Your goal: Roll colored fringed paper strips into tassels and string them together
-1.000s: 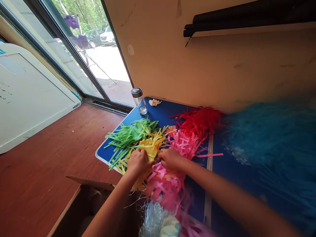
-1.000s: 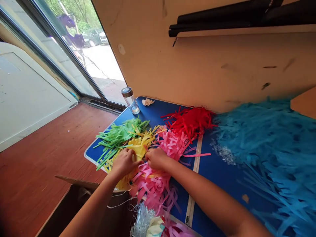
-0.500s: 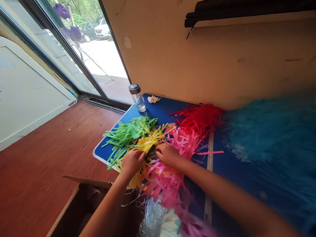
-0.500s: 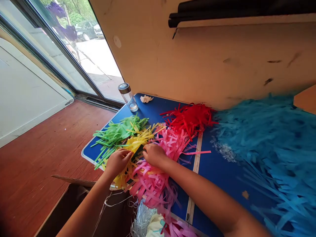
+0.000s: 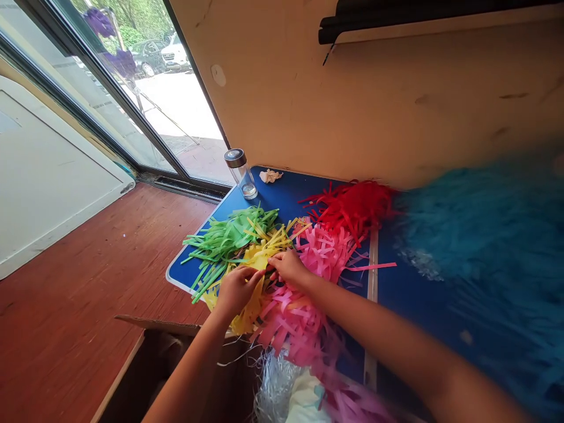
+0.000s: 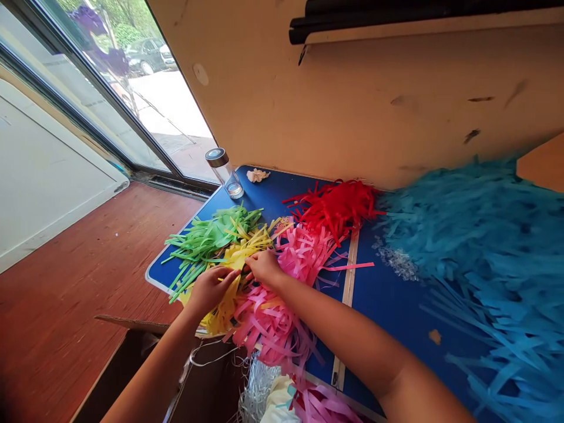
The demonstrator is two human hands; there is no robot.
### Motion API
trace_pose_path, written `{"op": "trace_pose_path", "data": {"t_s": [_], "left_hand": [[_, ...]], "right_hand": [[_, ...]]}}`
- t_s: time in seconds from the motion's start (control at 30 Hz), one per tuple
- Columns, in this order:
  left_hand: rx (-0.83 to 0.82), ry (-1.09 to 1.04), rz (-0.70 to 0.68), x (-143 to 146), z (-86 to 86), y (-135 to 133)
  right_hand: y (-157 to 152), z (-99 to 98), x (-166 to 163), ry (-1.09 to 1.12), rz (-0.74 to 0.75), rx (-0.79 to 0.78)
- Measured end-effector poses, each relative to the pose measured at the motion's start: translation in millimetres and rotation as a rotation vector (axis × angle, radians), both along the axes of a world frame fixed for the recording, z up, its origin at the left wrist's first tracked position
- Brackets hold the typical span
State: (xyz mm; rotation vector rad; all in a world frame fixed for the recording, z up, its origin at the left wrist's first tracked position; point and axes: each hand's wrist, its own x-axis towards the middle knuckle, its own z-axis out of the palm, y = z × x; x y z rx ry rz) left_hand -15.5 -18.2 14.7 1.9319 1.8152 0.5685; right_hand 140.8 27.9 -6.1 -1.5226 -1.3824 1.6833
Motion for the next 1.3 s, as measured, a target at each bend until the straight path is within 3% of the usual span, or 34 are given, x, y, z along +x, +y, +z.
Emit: {"op": "trace_pose_path", "data": {"t_s": [0.2, 0.53, 0.83, 1.3], "left_hand": [[-0.065, -0.089, 0.097, 5.2, -8.6, 6.0], [-0.223, -0.231, 0.166, 12.8, -13.3, 15.4], [-0.224, -0.273, 0.162, 11.6, -19.7, 16.9], [-0.191, -0.16, 0.068, 11.3, -18.7, 14.3]], "right_hand": [[-5.1, -8.6, 1.1, 0.168, -0.052, -0.147], [-5.3, -15.6, 3.9, 0.22, -0.08, -0.19], [-8.1, -13.9, 4.2, 0.149, -0.083, -0.14], [-6.0, -14.6, 4.9, 0.129, -0.07, -0.131]]}}
